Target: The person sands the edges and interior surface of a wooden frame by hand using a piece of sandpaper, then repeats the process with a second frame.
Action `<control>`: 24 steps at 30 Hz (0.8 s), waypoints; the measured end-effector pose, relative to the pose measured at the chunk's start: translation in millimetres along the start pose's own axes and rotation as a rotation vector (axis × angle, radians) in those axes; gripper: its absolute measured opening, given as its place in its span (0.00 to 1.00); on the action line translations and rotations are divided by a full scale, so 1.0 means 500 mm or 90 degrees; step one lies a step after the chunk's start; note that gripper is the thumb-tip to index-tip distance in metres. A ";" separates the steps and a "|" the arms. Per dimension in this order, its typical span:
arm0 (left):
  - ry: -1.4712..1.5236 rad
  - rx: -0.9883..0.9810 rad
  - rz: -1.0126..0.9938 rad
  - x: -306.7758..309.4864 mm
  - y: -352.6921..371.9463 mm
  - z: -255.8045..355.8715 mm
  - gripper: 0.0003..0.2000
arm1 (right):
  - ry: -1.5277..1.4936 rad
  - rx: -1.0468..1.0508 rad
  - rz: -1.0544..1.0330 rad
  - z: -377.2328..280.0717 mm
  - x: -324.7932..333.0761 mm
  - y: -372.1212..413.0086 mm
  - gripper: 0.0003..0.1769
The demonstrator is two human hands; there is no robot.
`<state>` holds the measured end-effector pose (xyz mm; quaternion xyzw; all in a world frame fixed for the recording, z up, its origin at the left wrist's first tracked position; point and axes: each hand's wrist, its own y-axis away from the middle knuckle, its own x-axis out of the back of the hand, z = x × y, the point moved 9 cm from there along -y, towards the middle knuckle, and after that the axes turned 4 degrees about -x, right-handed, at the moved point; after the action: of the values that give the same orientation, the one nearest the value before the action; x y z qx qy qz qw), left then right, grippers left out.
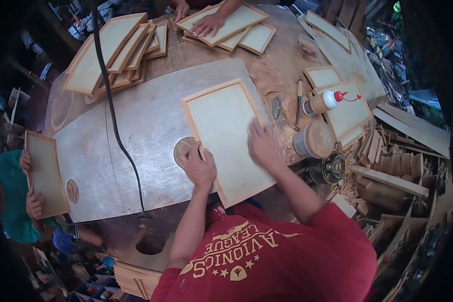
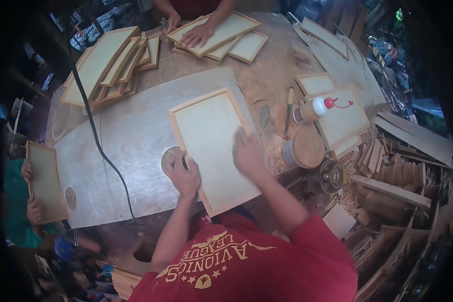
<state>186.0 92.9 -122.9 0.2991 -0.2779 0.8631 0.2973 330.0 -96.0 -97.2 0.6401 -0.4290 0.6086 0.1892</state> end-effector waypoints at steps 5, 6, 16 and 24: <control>0.021 0.003 -0.004 -0.009 -0.001 -0.007 0.20 | -0.131 -0.087 -0.064 0.057 0.073 0.140 0.22; 0.014 0.004 -0.012 -0.008 0.001 -0.009 0.20 | -0.189 -0.125 -0.072 0.066 0.078 0.148 0.22; -0.017 0.001 -0.017 -0.010 0.006 -0.009 0.23 | -0.479 -0.199 -0.073 -0.029 0.048 0.176 0.20; -0.020 0.026 -0.044 -0.012 0.001 -0.017 0.23 | -0.249 -0.211 0.053 0.106 0.131 0.161 0.22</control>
<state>186.7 95.8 -132.7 0.3280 -0.2541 0.8532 0.3161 292.6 -202.5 -68.2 0.6879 -0.5773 0.4015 0.1799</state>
